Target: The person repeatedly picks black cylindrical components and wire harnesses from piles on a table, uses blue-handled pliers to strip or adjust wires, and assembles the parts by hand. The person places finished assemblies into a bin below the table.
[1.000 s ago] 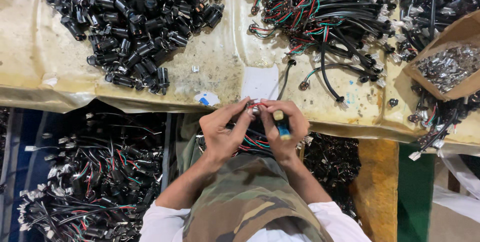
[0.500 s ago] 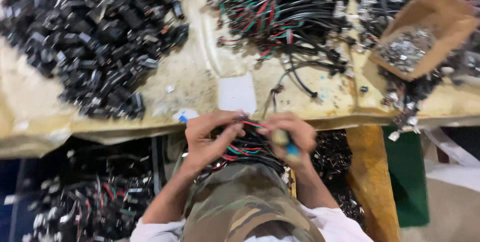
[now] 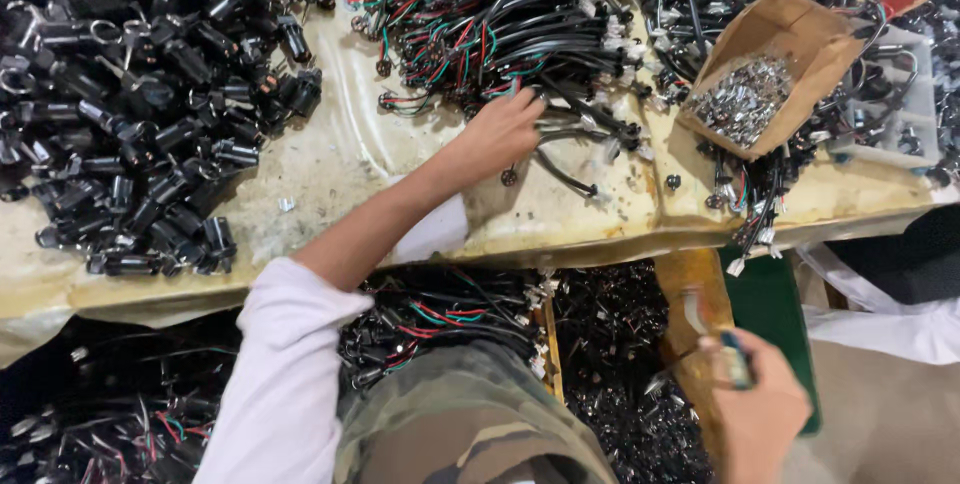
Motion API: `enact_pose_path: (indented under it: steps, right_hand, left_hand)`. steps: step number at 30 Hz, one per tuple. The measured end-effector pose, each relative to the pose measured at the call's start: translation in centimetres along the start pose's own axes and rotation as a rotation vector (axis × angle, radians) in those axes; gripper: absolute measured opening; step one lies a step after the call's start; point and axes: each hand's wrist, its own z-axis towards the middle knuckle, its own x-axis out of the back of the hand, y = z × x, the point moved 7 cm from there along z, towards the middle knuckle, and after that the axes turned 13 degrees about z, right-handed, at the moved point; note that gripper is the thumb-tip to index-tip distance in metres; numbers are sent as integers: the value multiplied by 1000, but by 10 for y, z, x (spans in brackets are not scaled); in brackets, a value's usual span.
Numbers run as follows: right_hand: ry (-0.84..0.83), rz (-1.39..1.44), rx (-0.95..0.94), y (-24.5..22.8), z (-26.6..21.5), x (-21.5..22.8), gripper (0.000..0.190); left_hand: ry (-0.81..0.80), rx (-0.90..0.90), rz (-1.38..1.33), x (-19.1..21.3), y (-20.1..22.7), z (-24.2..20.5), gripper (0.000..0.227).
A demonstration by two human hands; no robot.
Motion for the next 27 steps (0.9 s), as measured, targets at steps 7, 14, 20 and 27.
enact_pose_path:
  steps: [7,14,20,27]
  right_hand:
    - [-239,405,301,-47,-15,-109,24]
    - [-492,473,660,-170,21,-221,31]
    - [-335,232,455,-165,92,-247,49]
    - [-268,248,578,-151,117,-253,28]
  left_hand:
    - [-23,109,76,-20,16,-46,11]
    - [82,267,-10,-3,-45,44,43]
    - [-111,22,46,-28,-61,60,102]
    - [47,95,168,-52,-65,86,87]
